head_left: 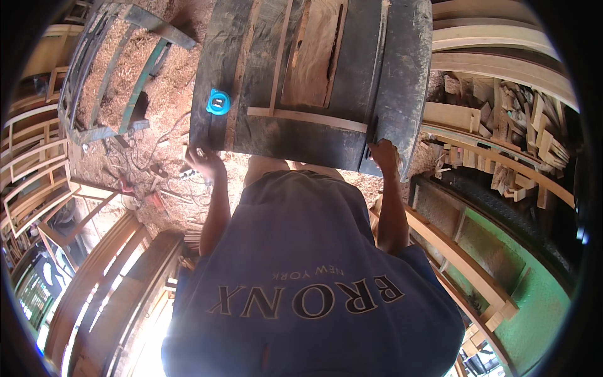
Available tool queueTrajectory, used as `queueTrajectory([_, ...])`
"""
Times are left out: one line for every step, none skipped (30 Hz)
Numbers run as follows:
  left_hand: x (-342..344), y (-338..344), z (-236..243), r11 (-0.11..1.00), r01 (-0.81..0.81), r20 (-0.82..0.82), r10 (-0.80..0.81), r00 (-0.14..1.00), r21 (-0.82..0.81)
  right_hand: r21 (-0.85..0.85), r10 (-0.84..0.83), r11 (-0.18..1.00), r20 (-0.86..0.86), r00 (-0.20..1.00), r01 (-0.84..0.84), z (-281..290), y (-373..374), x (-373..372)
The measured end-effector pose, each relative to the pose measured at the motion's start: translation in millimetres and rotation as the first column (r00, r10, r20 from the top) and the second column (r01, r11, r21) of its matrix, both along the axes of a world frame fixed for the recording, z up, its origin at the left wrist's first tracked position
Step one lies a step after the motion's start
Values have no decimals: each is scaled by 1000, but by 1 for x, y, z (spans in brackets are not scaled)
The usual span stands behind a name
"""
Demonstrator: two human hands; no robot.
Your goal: The person measures and cuts thin wooden strips using a table saw, then stacks the cut pieces. They repeatedly measure strips with a tape measure, cut them on the saw, and gather the finished pieces into a pile.
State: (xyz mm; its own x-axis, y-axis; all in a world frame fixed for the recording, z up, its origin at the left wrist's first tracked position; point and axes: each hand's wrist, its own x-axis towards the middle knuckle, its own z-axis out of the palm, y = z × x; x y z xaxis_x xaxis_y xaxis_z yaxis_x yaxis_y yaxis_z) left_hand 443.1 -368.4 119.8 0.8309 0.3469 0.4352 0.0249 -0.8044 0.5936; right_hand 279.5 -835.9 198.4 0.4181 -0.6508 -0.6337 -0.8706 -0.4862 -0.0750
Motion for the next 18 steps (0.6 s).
queueTrajectory([-36, 11, -15, 967, -95, -117, 68, 991, -237, 24, -16, 1000, 19, 1000, 16, -8, -2, -6])
queueTrajectory([-76, 22, -28, 967, -209, -240, 170, 956, -148, 47, -30, 999, 39, 999, 28, -16, -5, -12])
queueTrajectory([-120, 35, -38, 977, -213, -360, 188, 914, -30, -6, 20, 1000, 30, 999, -20, -24, -9, -17])
queueTrajectory([-148, 46, -53, 921, -379, -589, 260, 765, -86, -54, 81, 995, 24, 996, -80, -32, -12, -24])
queueTrajectory([-189, 57, -61, 954, -296, -794, 218, 568, 51, -107, 195, 977, 72, 978, -187, -39, -13, -26])
queueTrajectory([-225, 64, -67, 955, -278, -899, 206, 387, 100, -14, 95, 995, 150, 984, -94, -42, -15, -29])
queueTrajectory([-257, 69, -72, 975, -194, -966, 150, 209, 109, 143, -13, 989, 293, 956, -31, -43, -15, -29])
queueTrajectory([-283, 71, -76, 989, -132, -993, 82, 81, 70, 317, -264, 937, 376, 888, 144, -40, -12, -30])
queueTrajectory([-304, 73, -77, 992, -120, -999, 28, 15, 26, 198, -76, 980, 243, 967, 27, -35, -9, -23])
queueTrajectory([-319, 72, -78, 992, -125, -999, -28, -25, -25, 135, 42, 989, 92, 995, -54, -26, -8, -12])
queueTrajectory([-332, 70, -78, 985, -159, -997, -67, -37, -60, 141, 83, 987, -78, 993, -71, -15, -8, 4])
queueTrajectory([-341, 67, -77, 976, -196, -994, -105, -41, -95, 105, 92, 990, -18, 996, -90, -1, 8, 9])
queueTrajectory([-350, 66, -77, 964, -239, -991, -131, -36, -119, 157, 103, 981, 65, 993, -112, 8, 26, 13])
queueTrajectory([-357, 64, -78, 950, -276, -987, -159, -26, -146, 175, 231, 956, 37, 972, -234, 18, 46, 22])
queueTrajectory([-366, 66, -80, 932, -320, -983, -181, -15, -167, 248, 329, 909, 62, 942, -334, 33, 69, 35])
queueTrajectory([-376, 67, -81, 916, -354, -978, -209, -24, -187, 304, 424, 857, 40, 905, -415, 51, 87, 44])
queueTrajectory([-388, 71, -86, 901, -381, -973, -231, -20, -207, 363, 500, 799, 43, 865, -480, 61, 113, 48])
queueTrajectory([-402, 74, -93, 885, -405, -967, -256, -12, -229, 470, 552, 713, 82, 830, -521, 61, 145, 54])
